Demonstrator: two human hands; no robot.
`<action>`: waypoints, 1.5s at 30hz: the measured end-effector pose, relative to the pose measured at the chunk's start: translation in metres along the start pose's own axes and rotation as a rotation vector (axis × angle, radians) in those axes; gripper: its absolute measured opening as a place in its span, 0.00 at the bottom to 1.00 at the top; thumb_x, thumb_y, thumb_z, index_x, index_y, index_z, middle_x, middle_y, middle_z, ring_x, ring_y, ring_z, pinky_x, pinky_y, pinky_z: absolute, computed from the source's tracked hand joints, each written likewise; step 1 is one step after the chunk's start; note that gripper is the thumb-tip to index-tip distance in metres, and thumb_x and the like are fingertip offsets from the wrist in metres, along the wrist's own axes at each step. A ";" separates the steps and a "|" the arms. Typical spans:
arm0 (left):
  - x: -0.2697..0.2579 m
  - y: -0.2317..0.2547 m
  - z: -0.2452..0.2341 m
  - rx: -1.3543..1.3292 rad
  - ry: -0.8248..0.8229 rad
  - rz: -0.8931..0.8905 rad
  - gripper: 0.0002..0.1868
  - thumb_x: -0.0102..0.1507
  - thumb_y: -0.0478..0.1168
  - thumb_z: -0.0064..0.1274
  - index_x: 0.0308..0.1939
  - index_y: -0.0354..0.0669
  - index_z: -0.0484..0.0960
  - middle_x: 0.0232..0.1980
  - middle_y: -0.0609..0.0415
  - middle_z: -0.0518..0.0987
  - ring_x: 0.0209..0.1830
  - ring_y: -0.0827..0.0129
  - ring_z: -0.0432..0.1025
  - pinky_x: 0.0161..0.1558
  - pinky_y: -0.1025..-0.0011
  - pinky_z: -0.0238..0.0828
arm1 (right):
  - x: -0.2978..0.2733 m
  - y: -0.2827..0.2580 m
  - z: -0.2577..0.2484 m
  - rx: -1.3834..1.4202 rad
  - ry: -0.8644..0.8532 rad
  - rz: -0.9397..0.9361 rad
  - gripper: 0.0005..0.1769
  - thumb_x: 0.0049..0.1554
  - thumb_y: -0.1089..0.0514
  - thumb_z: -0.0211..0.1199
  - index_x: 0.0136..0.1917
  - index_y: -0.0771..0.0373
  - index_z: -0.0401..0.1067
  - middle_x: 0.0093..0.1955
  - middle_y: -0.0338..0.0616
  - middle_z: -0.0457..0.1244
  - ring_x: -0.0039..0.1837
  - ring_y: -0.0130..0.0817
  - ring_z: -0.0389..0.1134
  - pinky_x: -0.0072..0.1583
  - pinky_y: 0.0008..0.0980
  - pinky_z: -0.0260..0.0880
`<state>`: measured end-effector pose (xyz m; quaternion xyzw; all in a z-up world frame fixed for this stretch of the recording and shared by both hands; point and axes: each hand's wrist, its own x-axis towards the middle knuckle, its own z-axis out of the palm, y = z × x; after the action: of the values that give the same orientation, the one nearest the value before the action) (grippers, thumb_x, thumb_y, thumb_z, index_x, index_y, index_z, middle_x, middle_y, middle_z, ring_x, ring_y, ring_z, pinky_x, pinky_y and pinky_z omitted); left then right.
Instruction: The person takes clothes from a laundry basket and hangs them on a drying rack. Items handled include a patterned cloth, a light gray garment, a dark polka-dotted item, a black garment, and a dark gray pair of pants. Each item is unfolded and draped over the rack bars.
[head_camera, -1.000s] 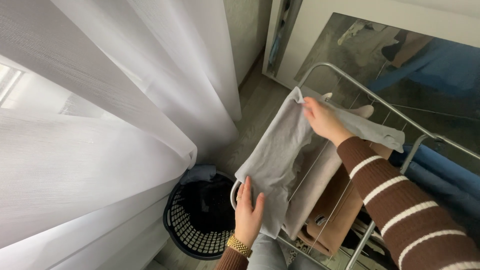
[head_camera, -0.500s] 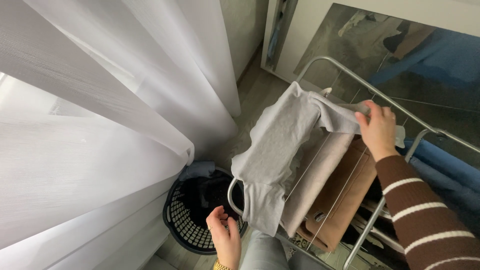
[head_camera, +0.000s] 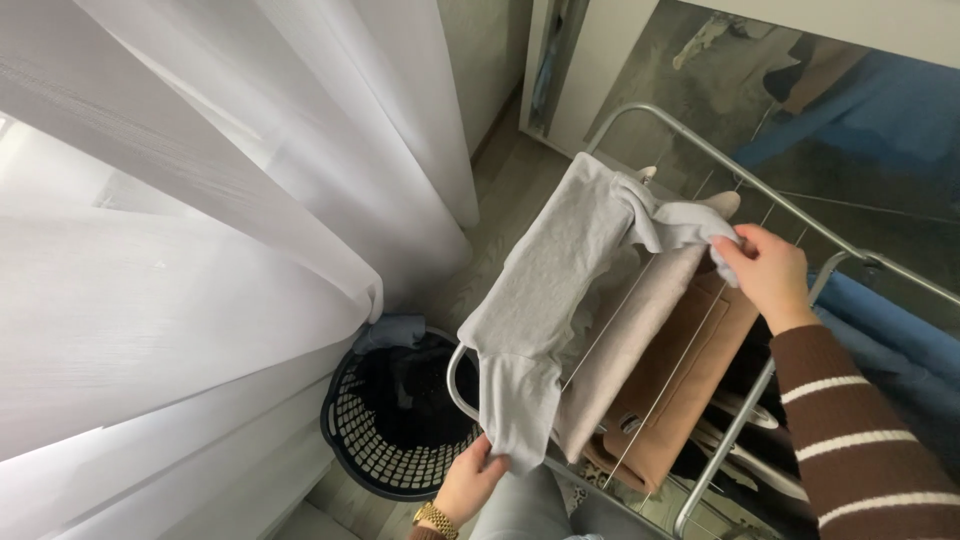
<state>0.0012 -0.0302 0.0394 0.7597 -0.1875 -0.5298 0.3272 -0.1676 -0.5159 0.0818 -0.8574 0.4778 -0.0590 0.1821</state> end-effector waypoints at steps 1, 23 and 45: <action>-0.006 0.018 -0.007 0.054 -0.111 -0.092 0.10 0.62 0.49 0.49 0.42 0.50 0.76 0.39 0.62 0.83 0.38 0.73 0.75 0.43 0.72 0.70 | -0.002 -0.022 -0.006 0.095 -0.026 0.013 0.21 0.65 0.45 0.62 0.61 0.64 0.77 0.41 0.45 0.69 0.46 0.39 0.70 0.52 0.38 0.65; 0.112 0.093 0.013 0.232 0.445 0.256 0.35 0.69 0.57 0.49 0.71 0.37 0.64 0.66 0.30 0.69 0.68 0.31 0.63 0.71 0.46 0.57 | 0.056 -0.150 0.103 -0.400 -0.287 -0.764 0.23 0.59 0.35 0.57 0.65 0.41 0.72 0.60 0.34 0.67 0.80 0.42 0.54 0.74 0.50 0.60; 0.118 0.099 -0.006 0.022 0.299 -0.237 0.44 0.67 0.72 0.39 0.61 0.31 0.75 0.66 0.27 0.72 0.74 0.38 0.60 0.74 0.45 0.47 | 0.075 -0.169 0.138 -0.480 -0.463 -0.630 0.26 0.61 0.35 0.53 0.52 0.55 0.80 0.55 0.48 0.71 0.64 0.46 0.69 0.67 0.52 0.64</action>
<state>0.0567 -0.1735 0.0287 0.8504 -0.0519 -0.4436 0.2783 0.0451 -0.4635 0.0110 -0.9694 0.1406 0.1942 0.0537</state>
